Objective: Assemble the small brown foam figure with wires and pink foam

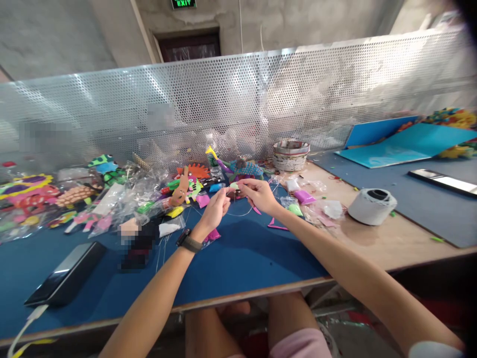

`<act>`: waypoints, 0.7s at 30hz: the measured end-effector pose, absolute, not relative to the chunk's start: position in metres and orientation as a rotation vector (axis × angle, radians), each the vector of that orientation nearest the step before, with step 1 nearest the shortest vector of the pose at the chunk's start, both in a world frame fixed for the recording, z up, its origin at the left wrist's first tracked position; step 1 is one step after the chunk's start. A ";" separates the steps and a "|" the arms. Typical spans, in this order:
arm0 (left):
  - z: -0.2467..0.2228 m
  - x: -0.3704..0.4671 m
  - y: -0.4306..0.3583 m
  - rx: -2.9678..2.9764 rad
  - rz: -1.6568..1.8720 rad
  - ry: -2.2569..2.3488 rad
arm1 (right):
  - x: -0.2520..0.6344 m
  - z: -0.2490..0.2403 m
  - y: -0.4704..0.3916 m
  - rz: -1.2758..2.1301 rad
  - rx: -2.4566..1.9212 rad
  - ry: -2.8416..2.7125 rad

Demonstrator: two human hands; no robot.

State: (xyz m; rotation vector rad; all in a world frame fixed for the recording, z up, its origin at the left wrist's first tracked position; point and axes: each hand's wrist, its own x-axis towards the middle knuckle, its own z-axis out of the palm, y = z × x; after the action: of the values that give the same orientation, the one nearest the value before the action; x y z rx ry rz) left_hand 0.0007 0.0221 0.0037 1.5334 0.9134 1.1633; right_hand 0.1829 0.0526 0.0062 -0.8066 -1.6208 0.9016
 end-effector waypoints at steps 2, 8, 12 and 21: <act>0.004 0.004 0.019 1.517 1.169 0.900 | 0.184 0.005 0.056 0.876 -0.791 -1.600; 0.004 0.007 0.017 1.472 1.203 0.872 | 0.188 0.004 0.059 0.814 -0.804 -1.597; 0.005 0.006 0.017 1.463 1.176 0.867 | 0.188 0.002 0.057 0.707 -0.803 -1.701; 0.002 0.002 0.024 1.369 1.112 0.857 | 0.193 0.000 0.061 0.268 -0.724 -1.930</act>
State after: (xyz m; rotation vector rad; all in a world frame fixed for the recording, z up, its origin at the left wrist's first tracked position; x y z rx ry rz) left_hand 0.0024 0.0237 0.0021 1.3692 0.8568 1.1117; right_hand 0.1931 0.0607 0.0003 -0.7236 -1.9303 0.2685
